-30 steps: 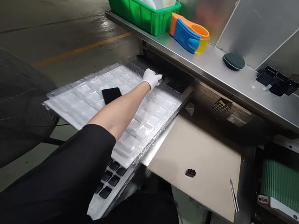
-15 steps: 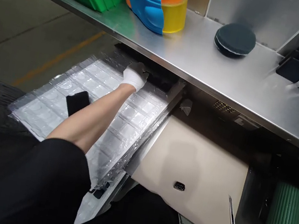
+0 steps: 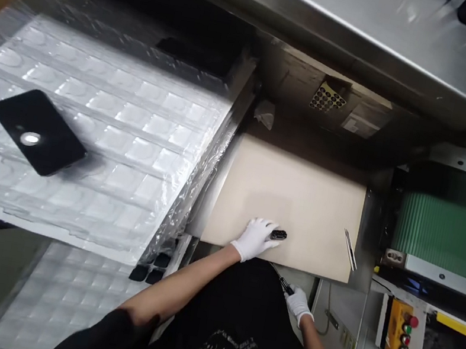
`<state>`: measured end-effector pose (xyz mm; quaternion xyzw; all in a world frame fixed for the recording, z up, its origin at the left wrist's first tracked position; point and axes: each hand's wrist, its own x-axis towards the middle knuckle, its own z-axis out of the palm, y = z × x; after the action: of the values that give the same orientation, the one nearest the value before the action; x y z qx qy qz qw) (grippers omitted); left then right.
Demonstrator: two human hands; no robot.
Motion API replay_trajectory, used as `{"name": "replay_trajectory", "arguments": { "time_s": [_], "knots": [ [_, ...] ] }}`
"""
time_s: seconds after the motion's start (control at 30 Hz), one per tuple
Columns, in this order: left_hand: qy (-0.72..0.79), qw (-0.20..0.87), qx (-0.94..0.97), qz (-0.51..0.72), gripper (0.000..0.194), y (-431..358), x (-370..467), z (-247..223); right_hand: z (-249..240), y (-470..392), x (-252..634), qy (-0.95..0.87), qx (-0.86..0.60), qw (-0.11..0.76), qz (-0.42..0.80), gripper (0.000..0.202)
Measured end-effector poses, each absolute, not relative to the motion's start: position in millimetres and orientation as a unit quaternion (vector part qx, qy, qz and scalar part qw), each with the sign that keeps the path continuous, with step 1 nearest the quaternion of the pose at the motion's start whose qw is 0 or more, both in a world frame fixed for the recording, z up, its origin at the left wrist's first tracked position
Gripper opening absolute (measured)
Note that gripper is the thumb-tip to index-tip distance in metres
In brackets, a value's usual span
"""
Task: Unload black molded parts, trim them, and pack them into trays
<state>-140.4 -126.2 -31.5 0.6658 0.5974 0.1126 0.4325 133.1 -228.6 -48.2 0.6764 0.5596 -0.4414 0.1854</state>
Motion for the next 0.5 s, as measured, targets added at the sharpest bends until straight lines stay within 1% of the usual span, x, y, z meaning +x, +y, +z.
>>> {"name": "replay_trajectory", "arguments": {
  "time_s": [0.03, 0.1, 0.2, 0.27, 0.33, 0.37, 0.5],
  "knots": [
    [0.606, 0.426, 0.66, 0.123, 0.055, -122, -138, -35, -55, -239, 137, 0.552, 0.689, 0.181, -0.434, 0.01],
    [0.617, 0.418, 0.651, 0.144, 0.047, -114, -130, -38, -64, -263, 145, 0.54, 0.71, 0.165, -0.42, 0.017],
    [0.623, 0.422, 0.634, 0.181, 0.031, -109, -115, -38, -67, -298, 152, 0.538, 0.729, 0.138, -0.399, 0.016],
    [0.625, 0.44, 0.609, 0.21, 0.029, -119, -111, -37, -63, -318, 155, 0.543, 0.734, 0.126, -0.388, 0.014],
    [0.629, 0.467, 0.575, 0.236, 0.029, -146, -118, -36, -56, -335, 155, 0.552, 0.733, 0.115, -0.38, 0.01],
    [0.634, 0.479, 0.555, 0.245, 0.029, -167, -127, -36, -52, -342, 153, 0.559, 0.73, 0.111, -0.378, 0.012],
    [0.681, 0.508, 0.468, 0.24, 0.03, -278, -176, -45, -36, -359, 132, 0.594, 0.703, 0.113, -0.374, 0.031]
  ]
}}
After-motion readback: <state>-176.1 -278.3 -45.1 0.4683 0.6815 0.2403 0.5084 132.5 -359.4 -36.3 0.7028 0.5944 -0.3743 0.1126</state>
